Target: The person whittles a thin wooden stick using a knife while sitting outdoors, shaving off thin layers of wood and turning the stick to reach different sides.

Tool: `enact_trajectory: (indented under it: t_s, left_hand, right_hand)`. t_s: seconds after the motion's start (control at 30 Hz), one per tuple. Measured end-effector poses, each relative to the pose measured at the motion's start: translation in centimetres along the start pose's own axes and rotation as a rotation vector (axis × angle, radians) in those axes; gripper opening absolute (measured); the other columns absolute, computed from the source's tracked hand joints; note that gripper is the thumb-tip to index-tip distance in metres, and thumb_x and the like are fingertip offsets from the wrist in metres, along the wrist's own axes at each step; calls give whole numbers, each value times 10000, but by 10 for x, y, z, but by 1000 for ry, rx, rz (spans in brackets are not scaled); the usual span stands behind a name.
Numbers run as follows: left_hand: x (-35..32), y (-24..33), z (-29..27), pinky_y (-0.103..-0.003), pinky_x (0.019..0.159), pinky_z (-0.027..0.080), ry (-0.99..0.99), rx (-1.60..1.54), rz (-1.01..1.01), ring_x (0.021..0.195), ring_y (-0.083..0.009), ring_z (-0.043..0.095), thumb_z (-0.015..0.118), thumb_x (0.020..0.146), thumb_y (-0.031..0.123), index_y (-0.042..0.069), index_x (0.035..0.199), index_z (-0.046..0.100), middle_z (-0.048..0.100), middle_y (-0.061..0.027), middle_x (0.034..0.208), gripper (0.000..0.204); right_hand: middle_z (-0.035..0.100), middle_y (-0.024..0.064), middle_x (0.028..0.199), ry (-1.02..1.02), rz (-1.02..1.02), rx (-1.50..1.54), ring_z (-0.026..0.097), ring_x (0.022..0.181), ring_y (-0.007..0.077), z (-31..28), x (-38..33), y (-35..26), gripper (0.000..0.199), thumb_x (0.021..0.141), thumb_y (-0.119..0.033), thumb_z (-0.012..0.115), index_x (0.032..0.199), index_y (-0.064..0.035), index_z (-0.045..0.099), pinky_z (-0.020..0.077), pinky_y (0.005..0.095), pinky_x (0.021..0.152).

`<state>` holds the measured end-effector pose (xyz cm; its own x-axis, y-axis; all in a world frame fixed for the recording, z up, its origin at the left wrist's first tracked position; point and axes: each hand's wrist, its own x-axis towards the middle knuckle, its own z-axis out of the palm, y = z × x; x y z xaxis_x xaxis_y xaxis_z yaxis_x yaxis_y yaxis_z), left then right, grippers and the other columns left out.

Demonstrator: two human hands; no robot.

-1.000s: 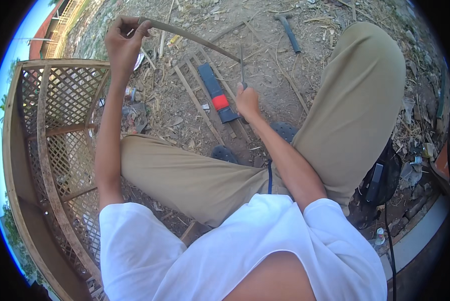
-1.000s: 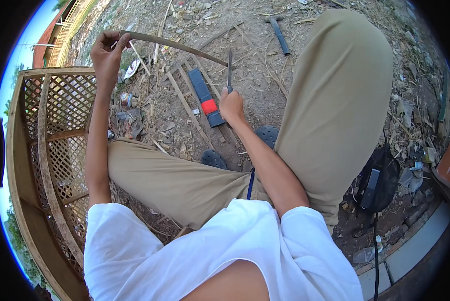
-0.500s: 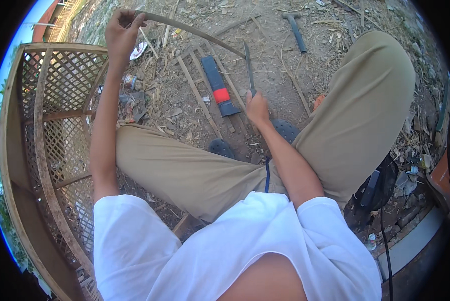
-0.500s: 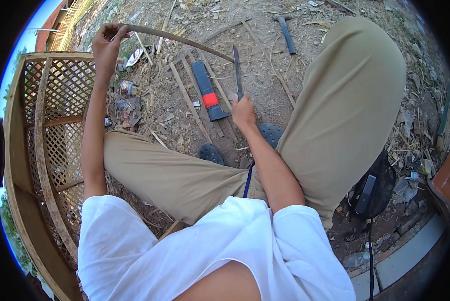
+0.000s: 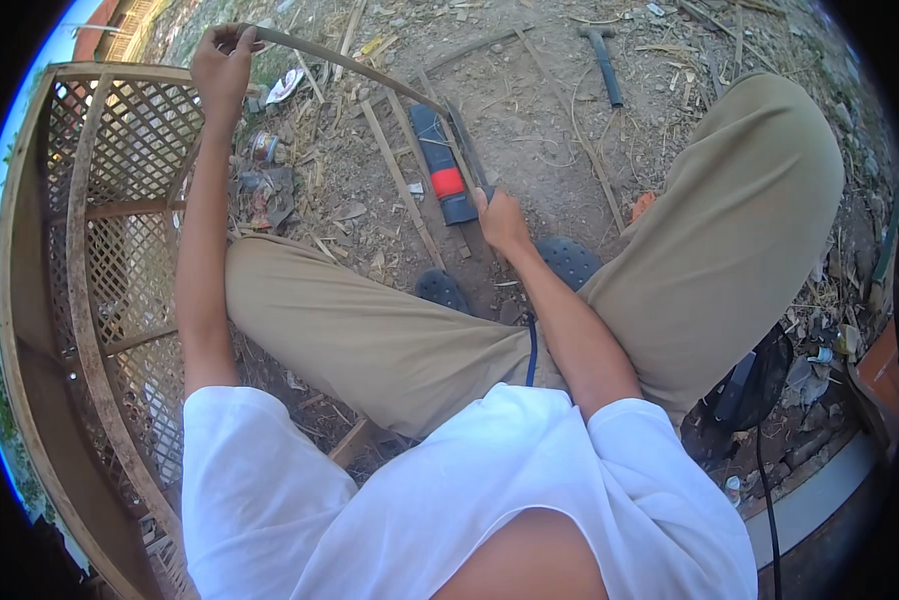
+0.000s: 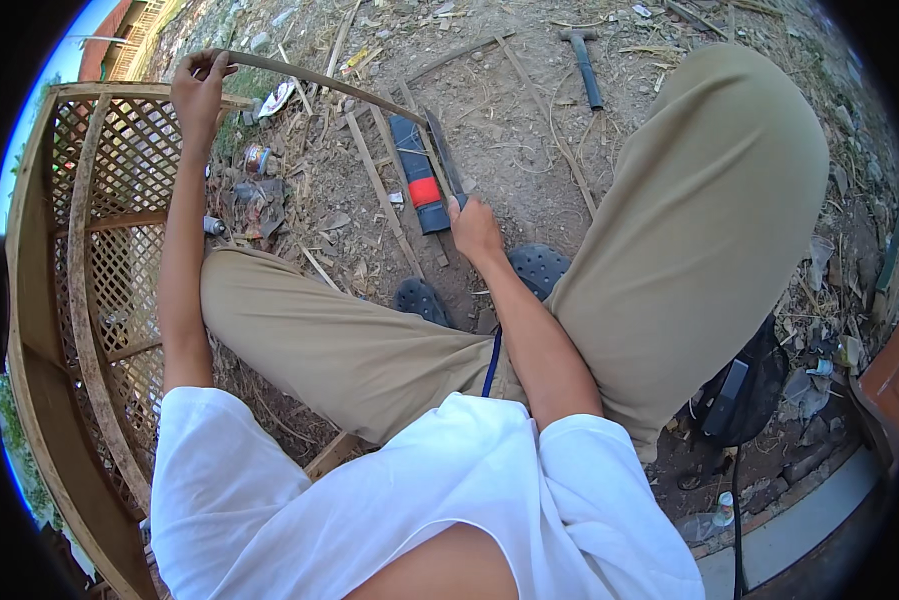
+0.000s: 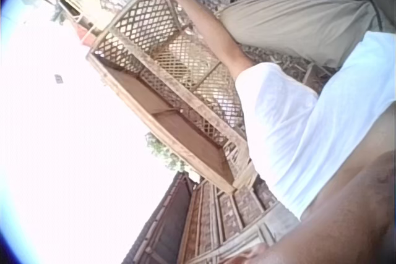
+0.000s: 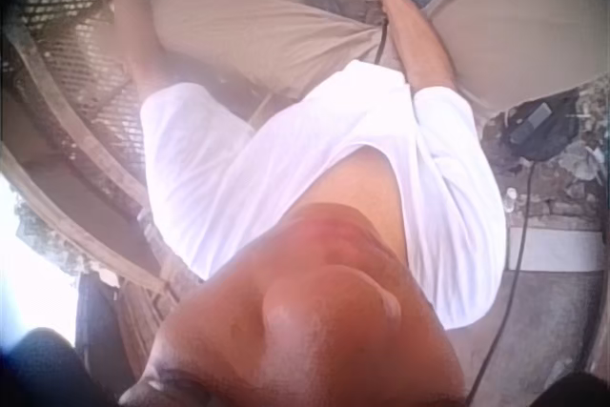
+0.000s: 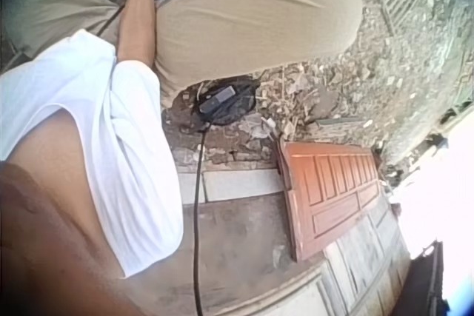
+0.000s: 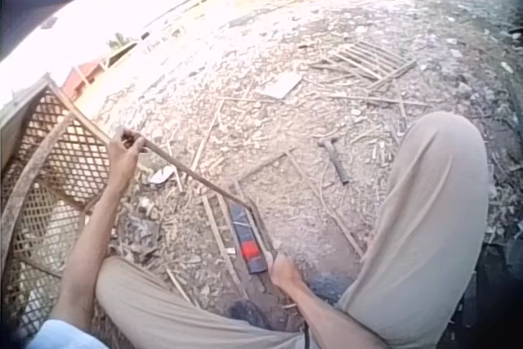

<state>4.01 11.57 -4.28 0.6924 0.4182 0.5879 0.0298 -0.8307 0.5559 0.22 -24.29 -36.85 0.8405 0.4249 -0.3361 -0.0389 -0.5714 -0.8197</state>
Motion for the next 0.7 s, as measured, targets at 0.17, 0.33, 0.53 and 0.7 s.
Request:
enact_trajectory:
  t_s: [0.17, 0.33, 0.53, 0.7]
  left_hand:
    - [-7, 9, 1, -303, 830, 619, 21, 26, -91, 933, -218, 744, 705, 982, 78, -108, 1137, 602, 702, -152, 1048, 263]
    - [-7, 33, 0, -285, 852, 586, 193, -188, -11, 874, -201, 749, 721, 965, 117, -95, 1166, 579, 726, -146, 1026, 325]
    - [1, 53, 5, -295, 852, 603, -15, -126, 97, 920, -139, 703, 726, 986, 136, -19, 1172, 683, 725, -78, 1015, 245]
    - [-5, 79, 11, -285, 759, 597, -92, -265, 90, 828, -142, 701, 779, 934, 88, -9, 1040, 665, 719, -78, 933, 183]
  right_hand:
    - [676, 391, 939, 20, -87, 137, 666, 937, 561, -13, -6, -50, 538, 1052, -405, 528, 1062, 125, 619, 528, 596, 848]
    - [670, 376, 856, 96, -174, 285, 673, 896, 548, -38, 5, -96, 528, 1062, -392, 514, 1004, 121, 621, 524, 573, 796]
    - [654, 242, 712, 177, -281, 441, 668, 699, 433, -80, 26, -136, 481, 1080, -378, 497, 923, 55, 637, 497, 506, 657]
    - [590, 138, 590, 84, -197, 573, 606, 483, 250, -112, 19, -171, 477, 1093, -405, 471, 897, 16, 582, 461, 412, 472]
